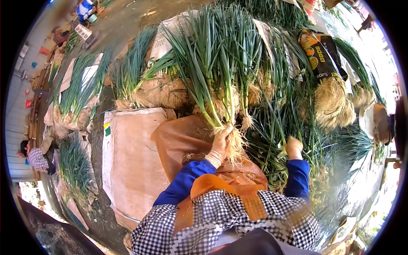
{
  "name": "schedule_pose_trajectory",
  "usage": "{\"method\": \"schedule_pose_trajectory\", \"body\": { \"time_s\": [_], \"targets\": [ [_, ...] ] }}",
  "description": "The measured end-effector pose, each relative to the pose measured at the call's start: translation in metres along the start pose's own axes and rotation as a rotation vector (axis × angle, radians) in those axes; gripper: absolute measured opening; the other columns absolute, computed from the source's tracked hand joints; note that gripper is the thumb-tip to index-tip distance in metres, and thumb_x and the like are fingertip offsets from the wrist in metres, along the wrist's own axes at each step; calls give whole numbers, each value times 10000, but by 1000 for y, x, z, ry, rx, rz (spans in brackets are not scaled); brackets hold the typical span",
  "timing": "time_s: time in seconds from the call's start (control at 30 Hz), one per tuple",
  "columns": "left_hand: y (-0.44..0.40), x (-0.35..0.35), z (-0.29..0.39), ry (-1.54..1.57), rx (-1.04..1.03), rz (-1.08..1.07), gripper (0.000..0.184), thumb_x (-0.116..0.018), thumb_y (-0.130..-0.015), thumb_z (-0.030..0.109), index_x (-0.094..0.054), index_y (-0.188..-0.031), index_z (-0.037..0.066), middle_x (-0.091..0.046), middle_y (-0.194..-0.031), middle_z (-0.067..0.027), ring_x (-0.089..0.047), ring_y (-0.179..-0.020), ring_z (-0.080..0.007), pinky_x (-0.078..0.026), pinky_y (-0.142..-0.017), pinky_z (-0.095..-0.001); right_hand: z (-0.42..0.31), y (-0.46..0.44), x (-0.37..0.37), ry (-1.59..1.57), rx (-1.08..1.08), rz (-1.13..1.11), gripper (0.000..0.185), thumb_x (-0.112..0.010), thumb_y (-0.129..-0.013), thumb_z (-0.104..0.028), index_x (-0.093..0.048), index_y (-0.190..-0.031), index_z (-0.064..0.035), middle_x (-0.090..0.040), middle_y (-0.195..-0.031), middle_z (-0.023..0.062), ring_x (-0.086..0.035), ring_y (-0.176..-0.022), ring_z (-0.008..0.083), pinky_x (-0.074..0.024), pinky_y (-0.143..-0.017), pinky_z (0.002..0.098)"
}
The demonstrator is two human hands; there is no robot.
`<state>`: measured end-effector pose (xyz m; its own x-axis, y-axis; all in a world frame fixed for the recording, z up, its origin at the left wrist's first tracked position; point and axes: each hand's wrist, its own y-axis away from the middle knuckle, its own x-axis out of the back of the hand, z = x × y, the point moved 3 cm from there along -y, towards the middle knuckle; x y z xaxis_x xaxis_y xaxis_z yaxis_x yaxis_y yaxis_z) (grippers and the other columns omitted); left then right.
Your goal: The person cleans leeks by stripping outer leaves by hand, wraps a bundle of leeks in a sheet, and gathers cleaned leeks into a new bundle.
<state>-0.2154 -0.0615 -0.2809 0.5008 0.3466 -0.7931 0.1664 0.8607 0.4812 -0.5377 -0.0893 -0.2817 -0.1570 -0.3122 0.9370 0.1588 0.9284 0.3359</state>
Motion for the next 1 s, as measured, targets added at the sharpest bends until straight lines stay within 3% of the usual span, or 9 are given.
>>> {"method": "schedule_pose_trajectory", "body": {
  "time_s": [0.1, 0.23, 0.37, 0.5, 0.57, 0.7, 0.77, 0.97, 1.0],
  "targets": [
    [5, -9, -4, -169, -102, 110, 208, -551, -875, 168, -568, -1029, 28, -595, -810, -42, -590, -706, -152, -509, -652, -285, -109, -10, 30, -583, 249, 43, 411, -547, -855, -389, -579, -1085, -49, -640, -912, 172, -618, -760, 278, -480, -688, 352],
    [4, -4, -3, -21, -36, 12, 173, -528, -884, 151, -560, -1003, 30, -595, -825, -59, -592, -737, -174, -510, -685, -297, -208, -33, -13, -1309, 399, -572, 419, -503, -905, -370, -557, -1132, -22, -597, -795, 30, -544, -658, 135, -444, -613, 271],
    [11, 5, 4, 134, -10, -2, 201, -565, -861, 160, -596, -1003, 21, -622, -859, -55, -606, -760, -165, -517, -698, -283, -212, -10, 8, -1176, 454, -608, 246, -497, -904, -306, -530, -746, -121, -376, -630, -53, -348, -557, 69, -324, -526, 229],
    [18, -7, 11, -47, -14, -20, 202, -579, -850, 164, -604, -984, 15, -617, -859, -51, -598, -773, -149, -500, -710, -262, -116, -39, 19, -2148, 129, -334, 331, -542, -876, -255, -389, -591, -182, -317, -541, -78, -304, -465, 52, -259, -437, 204],
    [11, 1, 2, -375, -213, 154, 239, -660, -795, 178, -626, -944, -5, -610, -876, -28, -553, -755, -110, -448, -700, -239, -84, -62, 28, -1021, 24, 203, 350, -564, -865, -325, -488, -623, -83, -425, -555, -39, -399, -498, 78, -363, -491, 229],
    [2, -2, -19, -496, -333, 194, 172, -677, -775, 106, -628, -895, -9, -602, -793, -25, -549, -700, -104, -463, -639, -237, -196, -40, 78, -440, 398, 277, 397, -545, -826, -474, -630, -812, -87, -636, -723, 111, -610, -649, 239, -464, -593, 366],
    [-4, 6, -21, -754, -275, 269, 162, -667, -787, 117, -623, -873, -14, -596, -749, -29, -542, -665, -102, -460, -602, -230, -250, -43, 95, -154, 427, -30, 492, -560, -793, -533, -633, -873, -53, -652, -784, 140, -630, -704, 272, -498, -656, 379],
    [-36, 42, -40, -762, -365, 356, 166, -671, -778, 137, -588, -769, -6, -540, -644, -4, -468, -534, -114, -408, -489, -271, -271, -83, 42, -178, 630, 87, 465, -515, -834, -490, -628, -795, -41, -638, -718, 118, -616, -634, 253, -488, -598, 367],
    [-32, 37, -36, -758, -360, 359, 166, -671, -778, 137, -588, -769, -6, -540, -644, -4, -468, -534, -114, -408, -489, -271, -263, -61, 52, -638, 534, -282, 381, -499, -868, -391, -622, -772, -43, -536, -583, 32, -508, -511, 145, -423, -502, 286]
  ]
}}
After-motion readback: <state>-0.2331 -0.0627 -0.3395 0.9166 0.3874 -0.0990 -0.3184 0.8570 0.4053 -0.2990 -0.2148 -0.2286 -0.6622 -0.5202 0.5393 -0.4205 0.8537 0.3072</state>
